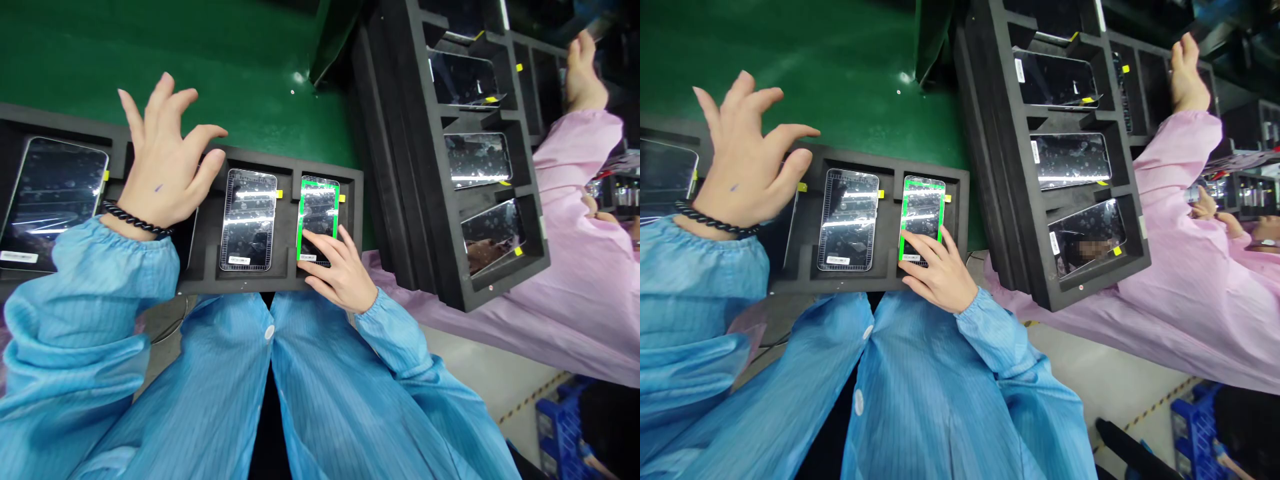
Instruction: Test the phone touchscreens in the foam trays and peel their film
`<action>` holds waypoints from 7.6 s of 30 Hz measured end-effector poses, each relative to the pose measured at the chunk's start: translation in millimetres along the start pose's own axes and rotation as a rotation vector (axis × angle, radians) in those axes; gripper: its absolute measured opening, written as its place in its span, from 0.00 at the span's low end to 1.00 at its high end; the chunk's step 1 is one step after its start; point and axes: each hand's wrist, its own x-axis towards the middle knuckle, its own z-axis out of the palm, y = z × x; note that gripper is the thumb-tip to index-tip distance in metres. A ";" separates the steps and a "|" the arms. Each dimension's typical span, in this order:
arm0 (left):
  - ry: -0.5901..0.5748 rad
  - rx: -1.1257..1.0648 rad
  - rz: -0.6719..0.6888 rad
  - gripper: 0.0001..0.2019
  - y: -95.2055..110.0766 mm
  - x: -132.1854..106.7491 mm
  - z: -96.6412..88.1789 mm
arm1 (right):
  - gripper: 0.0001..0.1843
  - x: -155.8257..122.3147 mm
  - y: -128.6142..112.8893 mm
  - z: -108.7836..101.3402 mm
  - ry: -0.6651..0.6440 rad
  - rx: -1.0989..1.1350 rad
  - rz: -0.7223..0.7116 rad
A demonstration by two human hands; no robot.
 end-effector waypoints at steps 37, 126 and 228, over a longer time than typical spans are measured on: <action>-0.054 -0.047 -0.052 0.29 8.3 -0.4 -5.3 | 0.16 -45.7 14.7 -25.7 0.096 -0.106 0.148; -0.086 -0.151 -0.130 0.44 -50.8 44.2 12.3 | 0.19 178.2 -4.3 14.3 -0.077 -0.182 0.087; -0.100 -0.098 -0.114 0.34 -46.4 39.1 2.3 | 0.25 84.5 -40.1 10.1 -0.114 0.069 -0.232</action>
